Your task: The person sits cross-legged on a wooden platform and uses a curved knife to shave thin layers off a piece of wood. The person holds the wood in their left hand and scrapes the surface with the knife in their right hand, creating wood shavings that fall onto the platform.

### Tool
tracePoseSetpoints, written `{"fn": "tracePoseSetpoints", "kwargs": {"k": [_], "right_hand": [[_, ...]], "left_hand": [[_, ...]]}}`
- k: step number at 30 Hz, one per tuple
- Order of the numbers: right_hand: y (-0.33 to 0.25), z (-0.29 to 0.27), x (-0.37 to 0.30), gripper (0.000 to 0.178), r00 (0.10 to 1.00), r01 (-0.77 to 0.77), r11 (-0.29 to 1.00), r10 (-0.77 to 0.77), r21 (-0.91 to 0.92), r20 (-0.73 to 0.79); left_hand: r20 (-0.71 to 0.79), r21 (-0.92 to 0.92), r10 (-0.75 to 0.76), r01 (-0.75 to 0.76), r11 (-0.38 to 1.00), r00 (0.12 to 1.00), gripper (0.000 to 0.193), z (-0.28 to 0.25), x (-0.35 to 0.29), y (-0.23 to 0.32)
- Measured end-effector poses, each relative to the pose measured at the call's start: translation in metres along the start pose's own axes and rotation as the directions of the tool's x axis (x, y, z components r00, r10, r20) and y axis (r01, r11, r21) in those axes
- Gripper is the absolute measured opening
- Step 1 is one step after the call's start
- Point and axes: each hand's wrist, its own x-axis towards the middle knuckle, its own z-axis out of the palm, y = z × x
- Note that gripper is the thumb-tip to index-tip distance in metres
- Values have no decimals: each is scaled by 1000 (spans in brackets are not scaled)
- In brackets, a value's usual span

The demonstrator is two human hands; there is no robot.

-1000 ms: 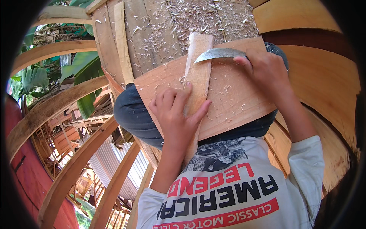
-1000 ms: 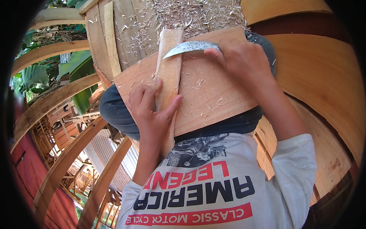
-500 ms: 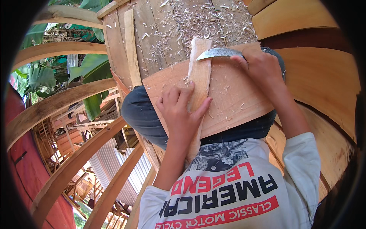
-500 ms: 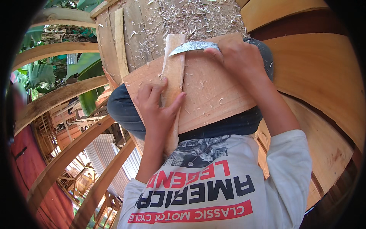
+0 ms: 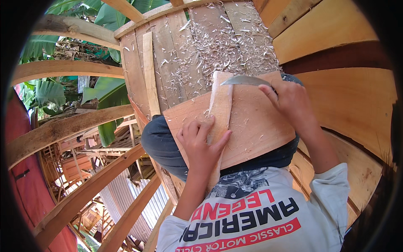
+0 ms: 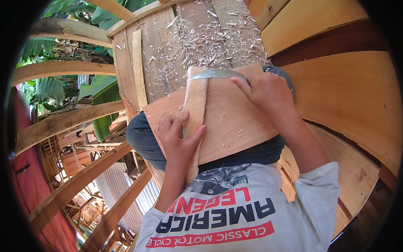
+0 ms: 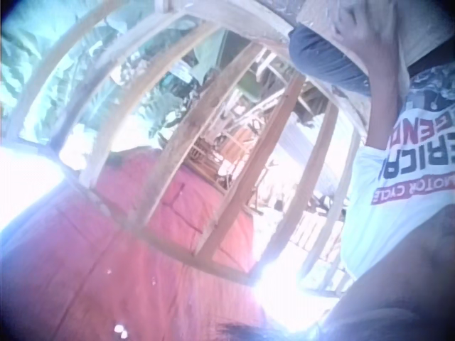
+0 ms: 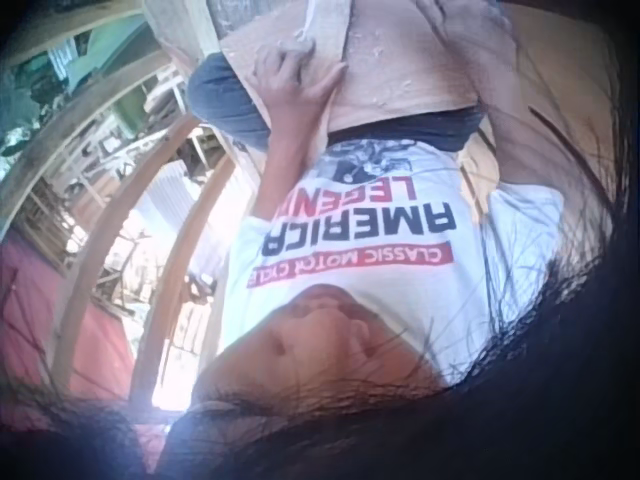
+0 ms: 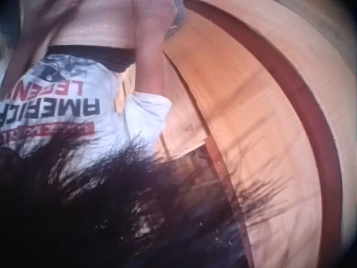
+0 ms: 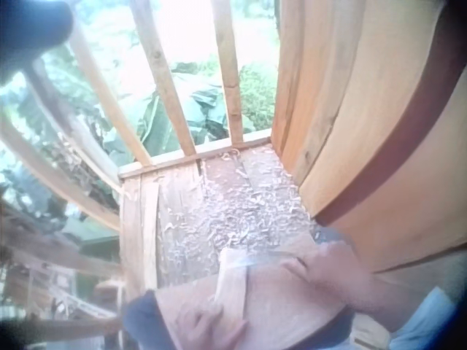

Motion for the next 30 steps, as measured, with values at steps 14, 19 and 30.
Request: {"fn": "tracePoseSetpoints", "kwargs": {"k": [14,19,30], "right_hand": [[-10,19,10,55,999,32,999,-32,12,9],[4,22,20,57,997,-72,990,71,-122,-8],[17,-3,19,59,955,-296,945,290,139,64]], "left_hand": [[7,23,2,-2,1000,1000,53,3,6,0],[-16,29,34,-34,999,999,53,3,5,2],[66,5,13,-13,1000,998,52,-3,6,4]]}}
